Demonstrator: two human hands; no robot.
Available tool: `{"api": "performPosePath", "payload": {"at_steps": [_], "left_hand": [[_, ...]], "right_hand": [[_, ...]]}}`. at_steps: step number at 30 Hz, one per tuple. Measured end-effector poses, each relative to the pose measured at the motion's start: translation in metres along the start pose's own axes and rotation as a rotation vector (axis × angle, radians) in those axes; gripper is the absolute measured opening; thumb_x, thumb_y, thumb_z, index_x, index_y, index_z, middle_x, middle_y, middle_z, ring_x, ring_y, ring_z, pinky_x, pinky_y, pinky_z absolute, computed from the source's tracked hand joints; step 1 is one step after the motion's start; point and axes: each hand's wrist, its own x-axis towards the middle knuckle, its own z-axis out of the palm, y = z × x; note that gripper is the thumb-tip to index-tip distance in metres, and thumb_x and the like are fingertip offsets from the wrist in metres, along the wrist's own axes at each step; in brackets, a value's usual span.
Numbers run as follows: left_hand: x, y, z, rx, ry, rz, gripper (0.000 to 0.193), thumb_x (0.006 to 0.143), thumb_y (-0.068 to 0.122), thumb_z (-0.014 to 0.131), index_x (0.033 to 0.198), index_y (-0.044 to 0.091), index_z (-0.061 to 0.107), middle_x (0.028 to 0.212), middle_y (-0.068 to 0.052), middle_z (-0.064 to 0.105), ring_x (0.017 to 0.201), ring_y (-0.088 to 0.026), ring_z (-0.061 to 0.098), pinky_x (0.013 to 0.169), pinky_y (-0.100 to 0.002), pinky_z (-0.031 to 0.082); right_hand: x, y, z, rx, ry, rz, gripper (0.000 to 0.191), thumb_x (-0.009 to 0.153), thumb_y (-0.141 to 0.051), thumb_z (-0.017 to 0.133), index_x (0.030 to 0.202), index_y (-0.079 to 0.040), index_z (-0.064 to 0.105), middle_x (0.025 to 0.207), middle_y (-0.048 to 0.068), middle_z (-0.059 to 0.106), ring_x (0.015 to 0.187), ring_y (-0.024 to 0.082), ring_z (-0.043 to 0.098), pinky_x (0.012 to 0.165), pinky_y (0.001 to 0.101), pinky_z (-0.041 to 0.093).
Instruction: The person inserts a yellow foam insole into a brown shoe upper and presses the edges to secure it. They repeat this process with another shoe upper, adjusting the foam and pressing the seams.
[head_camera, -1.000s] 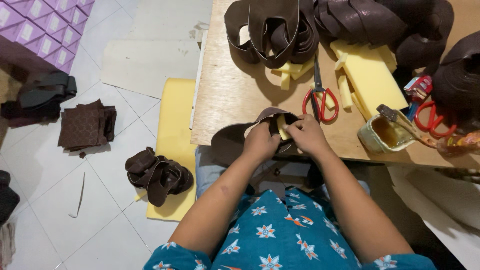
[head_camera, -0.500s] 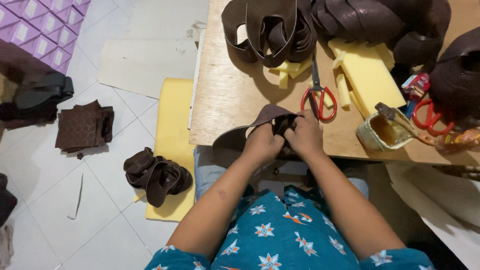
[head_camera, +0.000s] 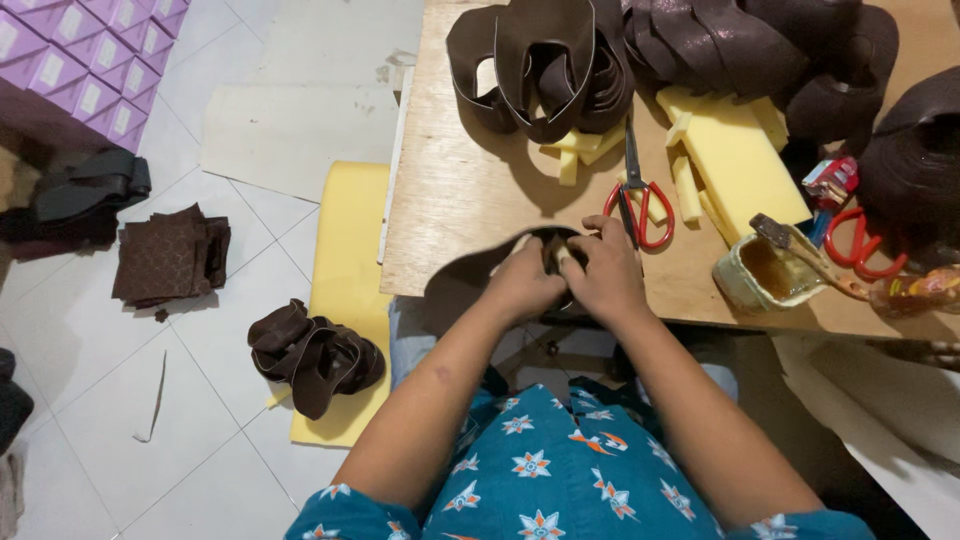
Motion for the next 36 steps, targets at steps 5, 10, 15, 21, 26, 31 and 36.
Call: {"api": "performPosePath", "payload": {"at_steps": [5,10,15,21,26,31,36], "left_hand": [[0.000,0.002,0.003,0.019,-0.091,-0.071,0.054,0.072,0.035,0.070,0.114,0.001,0.065,0.113,-0.025,0.070,0.110,-0.040,0.067,0.093,-0.046,0.052],[-0.001,0.003,0.010,-0.121,0.091,-0.096,0.057,0.077,0.041,0.071,0.114,-0.002,0.065,0.103,-0.024,0.073,0.100,-0.039,0.071,0.087,-0.044,0.056],[0.007,-0.004,0.024,-0.151,0.242,-0.006,0.040,0.081,0.035,0.073,0.100,-0.001,0.071,0.095,-0.022,0.074,0.093,-0.037,0.072,0.082,-0.044,0.056],[0.018,-0.020,0.035,-0.191,0.348,-0.083,0.023,0.084,0.023,0.066,0.089,0.000,0.068,0.088,-0.023,0.072,0.087,-0.039,0.071,0.078,-0.044,0.055],[0.016,-0.024,0.031,-0.214,0.285,-0.016,0.020,0.084,0.019,0.062,0.087,0.000,0.064,0.082,-0.024,0.069,0.082,-0.042,0.069,0.076,-0.046,0.055],[0.009,-0.014,0.028,-0.177,0.241,0.015,0.020,0.085,0.018,0.060,0.087,-0.001,0.063,0.085,-0.025,0.068,0.086,-0.044,0.068,0.077,-0.047,0.053],[0.001,-0.010,0.025,-0.240,0.268,0.057,0.020,0.086,0.018,0.057,0.087,-0.001,0.063,0.085,-0.024,0.069,0.086,-0.042,0.069,0.079,-0.046,0.055]], "right_hand": [[0.008,0.004,0.004,-0.124,-0.185,0.201,0.018,0.078,-0.021,0.078,0.089,-0.007,0.080,0.120,0.010,0.066,0.112,0.032,0.063,0.094,0.0444,0.051],[0.005,0.004,0.006,-0.086,-0.153,0.192,0.016,0.075,-0.018,0.078,0.089,-0.010,0.080,0.115,0.009,0.066,0.106,0.030,0.066,0.090,0.0424,0.053],[0.002,0.004,0.008,-0.074,-0.109,0.161,0.025,0.078,-0.012,0.076,0.102,-0.012,0.079,0.113,0.009,0.066,0.102,0.031,0.066,0.086,0.0452,0.052],[0.006,0.012,0.008,0.015,-0.193,0.090,0.013,0.079,-0.017,0.079,0.089,-0.009,0.076,0.109,0.010,0.065,0.098,0.031,0.067,0.087,0.0428,0.053],[-0.009,0.013,0.019,0.047,0.008,0.012,0.014,0.083,-0.014,0.077,0.093,-0.009,0.069,0.105,0.011,0.062,0.094,0.034,0.065,0.081,0.0462,0.052],[-0.012,0.013,0.031,-0.127,0.140,-0.110,0.023,0.081,-0.010,0.074,0.095,-0.006,0.057,0.099,0.014,0.056,0.087,0.039,0.061,0.077,0.0517,0.048],[-0.017,0.010,0.031,-0.084,0.114,-0.031,0.033,0.082,-0.009,0.075,0.107,-0.006,0.053,0.104,0.018,0.055,0.087,0.042,0.061,0.074,0.0523,0.047]]}}
